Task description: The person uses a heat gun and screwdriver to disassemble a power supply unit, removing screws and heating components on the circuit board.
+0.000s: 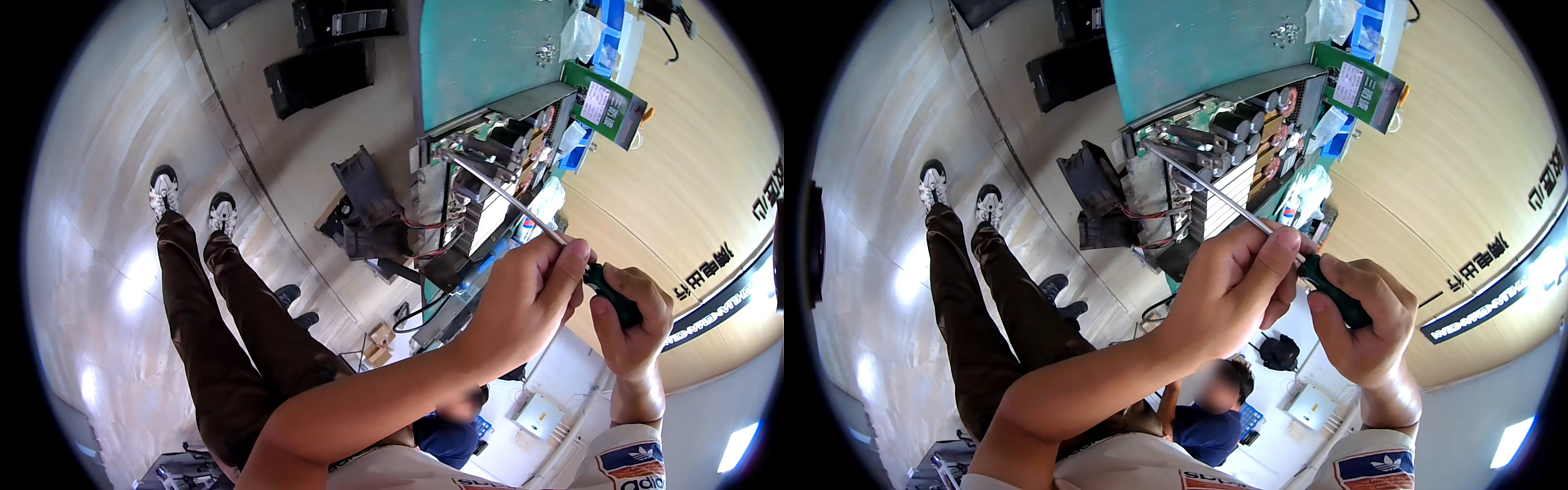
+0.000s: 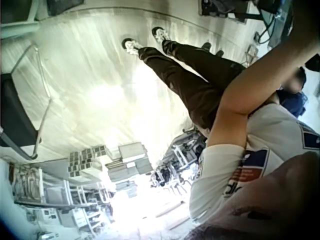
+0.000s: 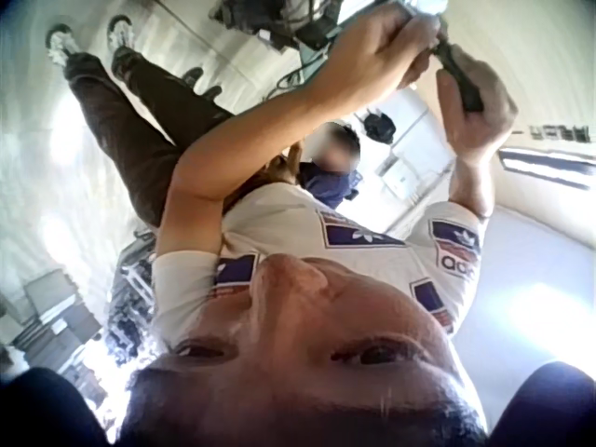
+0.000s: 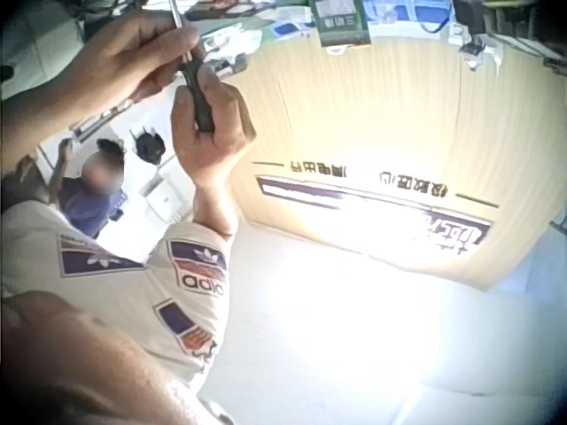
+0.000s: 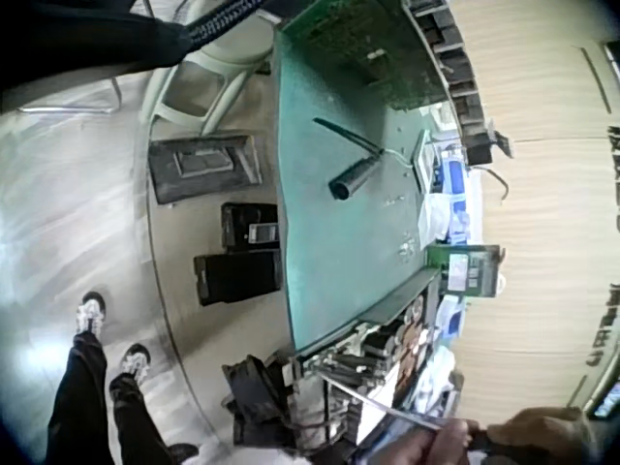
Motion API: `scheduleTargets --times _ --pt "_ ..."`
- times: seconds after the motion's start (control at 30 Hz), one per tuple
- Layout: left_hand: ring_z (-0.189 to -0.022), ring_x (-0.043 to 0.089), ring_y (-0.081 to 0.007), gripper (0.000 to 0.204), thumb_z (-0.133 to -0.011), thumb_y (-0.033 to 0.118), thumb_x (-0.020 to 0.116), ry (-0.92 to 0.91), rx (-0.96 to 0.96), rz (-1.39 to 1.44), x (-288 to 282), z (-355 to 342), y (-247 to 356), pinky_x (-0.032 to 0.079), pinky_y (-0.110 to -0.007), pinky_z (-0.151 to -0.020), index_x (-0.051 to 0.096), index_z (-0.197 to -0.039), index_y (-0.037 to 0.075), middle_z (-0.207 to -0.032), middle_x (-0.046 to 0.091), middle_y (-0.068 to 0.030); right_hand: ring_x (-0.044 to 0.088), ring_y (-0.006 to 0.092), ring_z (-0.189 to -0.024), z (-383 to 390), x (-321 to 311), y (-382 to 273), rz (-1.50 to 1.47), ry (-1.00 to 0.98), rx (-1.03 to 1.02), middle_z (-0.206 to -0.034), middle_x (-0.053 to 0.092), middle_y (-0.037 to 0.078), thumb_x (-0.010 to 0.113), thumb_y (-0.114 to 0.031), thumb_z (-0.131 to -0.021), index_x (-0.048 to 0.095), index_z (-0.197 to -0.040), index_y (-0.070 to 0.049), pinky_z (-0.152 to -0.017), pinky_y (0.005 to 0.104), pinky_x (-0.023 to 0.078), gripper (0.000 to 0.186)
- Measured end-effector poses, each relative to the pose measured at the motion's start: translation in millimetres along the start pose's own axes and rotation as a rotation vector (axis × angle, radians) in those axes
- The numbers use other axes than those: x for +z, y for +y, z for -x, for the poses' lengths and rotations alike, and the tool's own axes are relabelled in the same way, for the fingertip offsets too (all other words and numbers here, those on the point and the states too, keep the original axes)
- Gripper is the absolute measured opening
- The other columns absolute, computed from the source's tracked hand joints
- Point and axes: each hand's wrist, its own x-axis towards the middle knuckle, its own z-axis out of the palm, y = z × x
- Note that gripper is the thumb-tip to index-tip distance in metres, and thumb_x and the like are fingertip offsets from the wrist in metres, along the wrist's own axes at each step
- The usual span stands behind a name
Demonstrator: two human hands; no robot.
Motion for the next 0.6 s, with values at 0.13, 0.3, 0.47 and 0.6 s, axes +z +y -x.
scheduleTargets --times 0.13,0.3,0.47,0.6 --pt "-0.047 0.048 -0.0055 0.036 -0.106 0.027 0.045 0.011 -0.066 0.059 -2 -1 8 0.035 -0.021 -0.041 0.06 -0.096 -0.004 -0.064 0.056 -0.0023 0.057 0.0172 -0.062 -13 -1 -8 0.069 -0.018 -0.055 -0.074 0.062 0.011 0.067 0.004 -0.077 0.064 -0.104 0.004 -0.058 0.0276 0.044 0.027" --pt "-0.048 0.05 -0.0054 0.038 -0.105 0.029 0.046 -0.036 -0.09 0.089 -2 -3 15 0.037 -0.021 -0.041 0.06 -0.092 -0.004 -0.065 0.058 -0.0029 0.06 0.0175 -0.066 -13 -4 -9 0.104 0.017 -0.064 -0.076 0.064 0.011 0.067 0.004 -0.078 0.064 -0.104 0.003 -0.06 0.0272 0.046 0.027" --pt "-0.048 0.051 -0.0057 0.041 -0.106 0.031 0.044 -0.04 -0.067 0.138 -3 -6 15 0.038 -0.021 -0.041 0.059 -0.089 -0.003 -0.064 0.058 -0.0032 0.059 0.0167 -0.066 -17 -5 -10 0.11 -0.016 -0.034 -0.076 0.064 0.01 0.066 0.005 -0.078 0.064 -0.104 0.003 -0.061 0.027 0.046 0.026" --pt "-0.048 0.053 -0.0063 0.042 -0.106 0.032 0.044 -0.079 -0.082 0.164 -7 -8 13 0.039 -0.021 -0.041 0.059 -0.088 -0.003 -0.064 0.058 -0.0033 0.058 0.0153 -0.065 -19 -5 -11 0.139 -0.012 -0.049 -0.076 0.063 0.01 0.065 0.005 -0.079 0.064 -0.105 0.002 -0.059 0.0265 0.044 0.027"
